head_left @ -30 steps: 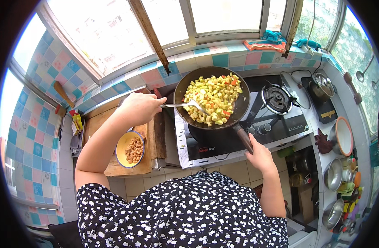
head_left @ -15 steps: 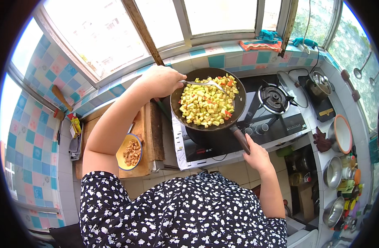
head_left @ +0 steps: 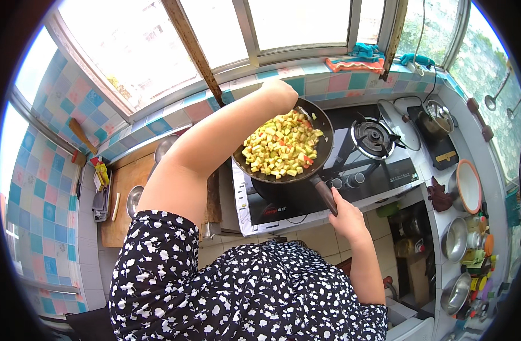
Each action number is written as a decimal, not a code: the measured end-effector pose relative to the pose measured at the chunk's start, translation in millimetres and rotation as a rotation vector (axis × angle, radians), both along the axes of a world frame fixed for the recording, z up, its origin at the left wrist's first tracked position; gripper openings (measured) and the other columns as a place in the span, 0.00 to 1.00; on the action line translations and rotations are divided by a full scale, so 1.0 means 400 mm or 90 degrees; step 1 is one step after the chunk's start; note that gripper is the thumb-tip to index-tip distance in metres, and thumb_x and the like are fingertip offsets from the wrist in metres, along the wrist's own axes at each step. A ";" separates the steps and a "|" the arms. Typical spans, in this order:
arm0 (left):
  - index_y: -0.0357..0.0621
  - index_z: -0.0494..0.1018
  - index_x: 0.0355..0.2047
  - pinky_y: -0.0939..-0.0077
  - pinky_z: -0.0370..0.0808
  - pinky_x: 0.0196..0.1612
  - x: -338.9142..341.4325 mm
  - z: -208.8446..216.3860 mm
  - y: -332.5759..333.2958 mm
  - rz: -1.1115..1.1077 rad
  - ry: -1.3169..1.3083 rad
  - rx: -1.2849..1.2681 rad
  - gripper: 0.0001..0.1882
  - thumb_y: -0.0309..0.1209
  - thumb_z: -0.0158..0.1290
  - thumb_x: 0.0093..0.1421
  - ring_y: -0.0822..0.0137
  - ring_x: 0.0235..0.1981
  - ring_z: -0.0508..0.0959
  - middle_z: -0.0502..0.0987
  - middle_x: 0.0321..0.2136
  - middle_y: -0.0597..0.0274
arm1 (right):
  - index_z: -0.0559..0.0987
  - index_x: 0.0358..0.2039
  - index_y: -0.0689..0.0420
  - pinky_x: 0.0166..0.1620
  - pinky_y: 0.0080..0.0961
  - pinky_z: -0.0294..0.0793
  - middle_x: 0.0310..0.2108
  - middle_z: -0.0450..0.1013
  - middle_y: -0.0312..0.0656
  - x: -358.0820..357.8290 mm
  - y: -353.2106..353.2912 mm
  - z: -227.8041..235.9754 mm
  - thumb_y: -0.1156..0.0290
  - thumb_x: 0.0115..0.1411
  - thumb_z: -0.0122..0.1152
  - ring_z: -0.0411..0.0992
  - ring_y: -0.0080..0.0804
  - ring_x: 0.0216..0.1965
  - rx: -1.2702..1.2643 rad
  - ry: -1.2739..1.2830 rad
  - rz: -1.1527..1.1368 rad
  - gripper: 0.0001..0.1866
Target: The person stir-fries diced tomatoes and green vegetables in a wok on a gas stove. They add the green vegetables to the wok and continuously stir the mixture with a spatula to ensure even cooking.
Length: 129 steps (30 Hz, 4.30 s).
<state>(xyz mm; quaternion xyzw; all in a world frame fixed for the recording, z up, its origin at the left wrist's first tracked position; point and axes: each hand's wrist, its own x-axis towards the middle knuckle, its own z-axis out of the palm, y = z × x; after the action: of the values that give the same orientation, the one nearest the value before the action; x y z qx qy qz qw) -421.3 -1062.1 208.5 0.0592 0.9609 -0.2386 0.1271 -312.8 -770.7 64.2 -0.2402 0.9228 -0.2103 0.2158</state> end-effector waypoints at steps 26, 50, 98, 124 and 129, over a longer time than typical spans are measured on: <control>0.50 0.81 0.39 0.61 0.76 0.43 0.077 -0.055 -0.097 0.104 -0.114 0.009 0.17 0.47 0.54 0.59 0.56 0.40 0.80 0.82 0.35 0.61 | 0.56 0.67 0.48 0.50 0.43 0.71 0.47 0.74 0.48 0.002 0.001 -0.016 0.68 0.55 0.60 0.74 0.50 0.46 0.010 0.046 0.022 0.39; 0.43 0.74 0.47 0.60 0.78 0.35 0.455 -0.078 -0.183 0.101 -0.104 0.063 0.20 0.41 0.57 0.58 0.53 0.35 0.81 0.80 0.28 0.51 | 0.57 0.67 0.47 0.52 0.41 0.71 0.47 0.74 0.54 -0.003 -0.002 0.000 0.70 0.51 0.64 0.73 0.52 0.48 -0.027 0.005 0.008 0.43; 0.51 0.74 0.52 0.59 0.75 0.41 0.516 0.000 -0.179 0.131 -0.053 0.134 0.20 0.37 0.55 0.58 0.53 0.37 0.79 0.80 0.31 0.52 | 0.56 0.67 0.48 0.52 0.40 0.70 0.46 0.74 0.55 -0.002 0.002 -0.001 0.69 0.52 0.62 0.72 0.53 0.48 -0.028 0.009 0.009 0.42; 0.42 0.68 0.58 0.80 0.70 0.37 0.618 -0.194 -0.113 0.453 0.223 0.783 0.26 0.33 0.56 0.60 0.78 0.30 0.69 0.74 0.30 0.68 | 0.79 0.43 0.56 0.47 0.34 0.73 0.38 0.78 0.45 -0.274 0.028 -0.097 0.58 0.61 0.57 0.76 0.39 0.41 -0.240 -0.033 -0.041 0.17; 0.38 0.67 0.59 0.85 0.68 0.36 0.672 -0.263 -0.053 0.563 0.313 0.915 0.26 0.29 0.56 0.61 0.81 0.31 0.68 0.73 0.32 0.73 | 0.80 0.37 0.52 0.45 0.39 0.74 0.37 0.76 0.40 -0.490 -0.135 -0.206 0.68 0.57 0.57 0.74 0.42 0.42 -0.169 0.231 -0.037 0.08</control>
<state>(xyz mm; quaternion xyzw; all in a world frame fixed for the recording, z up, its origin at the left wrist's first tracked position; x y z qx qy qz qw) -152.7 -1083.1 103.4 -0.3058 0.8136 0.4894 -0.0704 -508.7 -824.7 -18.3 -0.2740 0.9172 -0.2890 0.0066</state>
